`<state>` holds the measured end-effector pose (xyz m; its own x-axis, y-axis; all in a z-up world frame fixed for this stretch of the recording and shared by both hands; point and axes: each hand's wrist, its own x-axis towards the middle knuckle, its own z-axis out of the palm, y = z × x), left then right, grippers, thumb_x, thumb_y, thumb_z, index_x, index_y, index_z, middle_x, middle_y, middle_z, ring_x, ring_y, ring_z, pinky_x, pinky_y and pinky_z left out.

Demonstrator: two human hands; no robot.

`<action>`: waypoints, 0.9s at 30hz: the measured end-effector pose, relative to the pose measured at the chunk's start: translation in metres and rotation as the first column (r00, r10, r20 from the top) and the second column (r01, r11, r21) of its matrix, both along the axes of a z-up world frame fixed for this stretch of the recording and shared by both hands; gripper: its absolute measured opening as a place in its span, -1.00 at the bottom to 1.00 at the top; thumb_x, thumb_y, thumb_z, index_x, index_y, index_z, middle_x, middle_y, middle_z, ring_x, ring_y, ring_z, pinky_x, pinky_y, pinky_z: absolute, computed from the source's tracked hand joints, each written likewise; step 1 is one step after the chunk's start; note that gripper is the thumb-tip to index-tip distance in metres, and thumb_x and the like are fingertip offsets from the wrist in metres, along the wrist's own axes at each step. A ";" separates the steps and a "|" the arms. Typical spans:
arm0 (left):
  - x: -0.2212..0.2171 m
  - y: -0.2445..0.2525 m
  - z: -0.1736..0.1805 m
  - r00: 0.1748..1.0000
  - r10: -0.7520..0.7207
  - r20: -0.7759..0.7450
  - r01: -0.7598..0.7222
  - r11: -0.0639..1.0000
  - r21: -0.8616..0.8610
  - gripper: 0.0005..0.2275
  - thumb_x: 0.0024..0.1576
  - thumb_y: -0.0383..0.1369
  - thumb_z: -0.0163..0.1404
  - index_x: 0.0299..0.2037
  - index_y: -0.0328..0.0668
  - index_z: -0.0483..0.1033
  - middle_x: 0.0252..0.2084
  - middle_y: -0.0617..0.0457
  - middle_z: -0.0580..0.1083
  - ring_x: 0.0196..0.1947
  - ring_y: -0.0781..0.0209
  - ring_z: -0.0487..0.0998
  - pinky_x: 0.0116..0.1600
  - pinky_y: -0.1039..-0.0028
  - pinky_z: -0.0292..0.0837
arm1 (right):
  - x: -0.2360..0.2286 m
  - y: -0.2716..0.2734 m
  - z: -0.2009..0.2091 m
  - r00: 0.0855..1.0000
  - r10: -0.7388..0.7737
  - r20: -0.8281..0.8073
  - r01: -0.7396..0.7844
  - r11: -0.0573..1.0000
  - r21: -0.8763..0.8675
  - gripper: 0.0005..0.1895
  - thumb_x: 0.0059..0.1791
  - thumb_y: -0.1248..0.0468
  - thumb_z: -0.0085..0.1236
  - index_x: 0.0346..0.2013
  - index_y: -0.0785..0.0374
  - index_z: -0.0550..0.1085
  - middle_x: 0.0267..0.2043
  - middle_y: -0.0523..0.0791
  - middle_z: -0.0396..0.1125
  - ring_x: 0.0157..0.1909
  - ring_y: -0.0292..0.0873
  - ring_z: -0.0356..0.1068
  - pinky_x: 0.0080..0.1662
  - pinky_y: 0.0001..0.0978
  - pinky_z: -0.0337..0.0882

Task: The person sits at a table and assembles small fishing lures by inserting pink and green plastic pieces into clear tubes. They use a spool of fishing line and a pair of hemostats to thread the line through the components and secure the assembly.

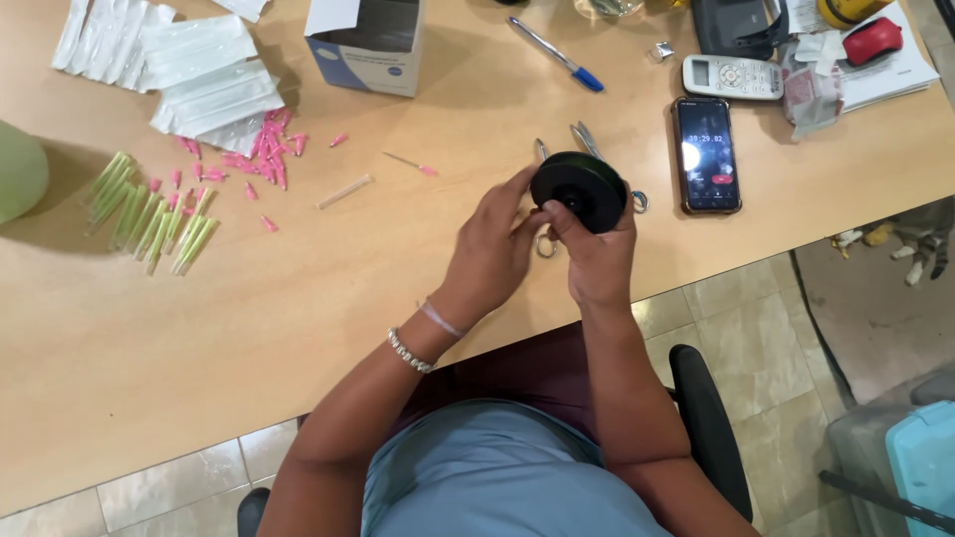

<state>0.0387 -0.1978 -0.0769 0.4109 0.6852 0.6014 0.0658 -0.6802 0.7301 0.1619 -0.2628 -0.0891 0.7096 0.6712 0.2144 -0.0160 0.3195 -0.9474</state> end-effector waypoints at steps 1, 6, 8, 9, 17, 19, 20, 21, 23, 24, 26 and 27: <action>-0.002 -0.001 -0.014 0.997 0.064 -0.053 -0.066 0.997 -0.041 -0.63 0.22 -0.32 0.15 0.22 -0.14 0.45 -0.20 0.03 0.53 -0.12 -0.01 0.62 -0.07 0.22 0.57 | 0.000 0.001 -0.004 1.000 -0.022 -0.019 0.022 1.000 0.000 -0.55 -0.08 0.61 0.32 -0.02 0.20 0.40 -0.26 0.09 0.47 -0.42 0.04 0.57 -0.50 -0.43 0.49; -0.025 0.013 -0.021 0.935 0.128 -0.331 -0.185 0.972 -0.147 -0.80 0.12 -0.02 0.19 -0.12 0.33 0.67 -0.48 0.32 0.43 -0.40 0.22 0.60 -0.31 0.41 0.52 | -0.010 0.015 -0.019 1.000 -0.023 0.002 0.023 1.000 -0.012 -0.55 -0.11 0.59 0.38 -0.06 0.23 0.40 -0.33 0.04 0.47 -0.42 -0.03 0.57 -0.52 -0.45 0.47; -0.028 0.018 -0.022 0.926 0.119 -0.359 -0.224 0.937 -0.269 -0.84 0.10 0.01 0.19 -0.18 0.42 0.69 -0.53 0.30 0.41 -0.44 0.18 0.59 -0.33 0.38 0.50 | -0.012 0.017 -0.022 0.999 -0.020 -0.025 0.019 1.000 -0.013 -0.54 -0.13 0.60 0.40 -0.06 0.24 0.40 -0.34 0.04 0.47 -0.44 -0.03 0.56 -0.54 -0.45 0.46; -0.029 0.021 -0.021 0.950 0.072 -0.304 -0.197 0.894 -0.402 -0.83 0.07 -0.03 0.24 -0.18 0.38 0.70 -0.56 0.25 0.43 -0.46 0.21 0.59 -0.31 0.42 0.51 | -0.013 0.018 -0.018 0.997 -0.007 -0.071 0.004 0.999 -0.032 -0.55 -0.10 0.58 0.37 -0.04 0.22 0.38 -0.36 0.05 0.47 -0.45 0.00 0.57 -0.55 -0.45 0.47; -0.030 0.041 -0.016 0.923 0.112 -0.367 -0.260 0.887 -0.383 -0.89 0.06 -0.09 0.24 -0.23 0.41 0.72 -0.57 0.09 0.49 -0.43 -0.01 0.60 -0.33 0.24 0.50 | -0.019 0.059 0.034 0.976 -0.017 -0.218 -0.049 0.953 -0.298 -0.37 -0.11 0.37 0.42 0.09 0.17 0.20 -0.27 0.05 0.46 -0.47 0.07 0.58 -0.61 -0.50 0.52; -0.026 0.053 -0.024 0.866 0.176 -0.468 -0.326 0.909 -0.261 -0.87 0.04 -0.01 0.21 -0.25 0.45 0.72 -0.53 0.03 0.50 -0.40 -0.09 0.60 -0.29 0.11 0.53 | -0.011 0.077 0.027 0.998 -0.015 -0.058 -0.014 0.887 -0.462 -0.24 -0.16 0.26 0.50 0.16 0.19 0.17 -0.25 0.08 0.49 -0.51 -0.02 0.59 -0.64 -0.50 0.53; -0.022 0.060 -0.031 0.869 0.167 -0.466 -0.315 0.912 -0.261 -0.87 0.04 -0.01 0.21 -0.25 0.45 0.72 -0.53 0.03 0.50 -0.40 -0.09 0.60 -0.29 0.11 0.53 | -0.010 0.085 0.029 0.998 -0.025 -0.057 -0.004 0.887 -0.462 -0.24 -0.16 0.26 0.50 0.16 0.19 0.17 -0.25 0.08 0.49 -0.51 -0.02 0.59 -0.64 -0.50 0.53; -0.016 0.067 -0.038 0.850 0.201 -0.487 -0.354 0.902 -0.246 -0.88 0.05 -0.02 0.18 -0.26 0.46 0.72 -0.53 0.02 0.50 -0.41 -0.11 0.60 -0.27 0.09 0.54 | -0.009 0.094 0.032 1.000 -0.009 0.002 0.008 0.853 -0.523 -0.20 -0.14 0.24 0.47 0.21 0.17 0.12 -0.23 0.09 0.50 -0.48 -0.04 0.60 -0.60 -0.49 0.57; -0.007 0.078 -0.050 0.832 0.230 -0.505 -0.387 0.892 -0.232 -0.89 0.05 -0.03 0.15 -0.28 0.48 0.72 -0.53 0.02 0.51 -0.42 -0.12 0.60 -0.25 0.06 0.55 | -0.008 0.109 0.045 0.998 0.007 0.060 0.029 0.813 -0.581 -0.16 -0.12 0.22 0.43 0.27 0.15 0.06 -0.20 0.09 0.51 -0.45 -0.06 0.61 -0.56 -0.47 0.61; -0.003 0.082 -0.056 0.839 0.278 -0.467 -0.389 0.908 -0.157 -0.91 0.08 -0.09 0.10 -0.34 0.42 0.70 -0.45 0.13 0.56 -0.45 0.02 0.59 -0.37 0.20 0.42 | -0.009 0.115 0.056 0.998 0.028 0.050 0.011 0.756 -0.654 -0.24 -0.10 0.19 0.35 0.22 0.09 0.05 -0.17 0.07 0.51 -0.44 -0.11 0.59 -0.47 -0.43 0.61; 0.002 0.088 -0.062 0.846 0.329 -0.421 -0.394 0.916 -0.077 -0.87 0.11 -0.15 0.05 -0.40 0.37 0.68 -0.38 0.24 0.61 -0.47 0.17 0.57 -0.50 0.34 0.29 | -0.004 0.128 0.056 0.998 0.053 0.039 -0.008 0.697 -0.717 -0.33 -0.07 0.17 0.26 0.17 0.02 0.04 -0.14 0.05 0.51 -0.43 -0.16 0.57 -0.38 -0.38 0.62; 0.004 0.089 -0.062 0.832 0.379 -0.406 -0.415 0.910 -0.002 -0.89 0.11 -0.17 0.07 -0.42 0.35 0.67 -0.43 0.24 0.58 -0.52 0.16 0.56 -0.55 0.33 0.26 | 0.002 0.135 0.046 0.989 0.086 0.120 0.032 0.669 -0.743 -0.33 -0.09 0.11 0.27 0.14 0.04 0.05 -0.16 0.05 0.51 -0.47 -0.09 0.56 -0.41 -0.31 0.56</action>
<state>0.0430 -0.1085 -0.1385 0.2791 0.8811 0.3818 0.6059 -0.4700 0.6418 0.1641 -0.1281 -0.0428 0.6924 0.6683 -0.2719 0.1312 -0.4871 -0.8634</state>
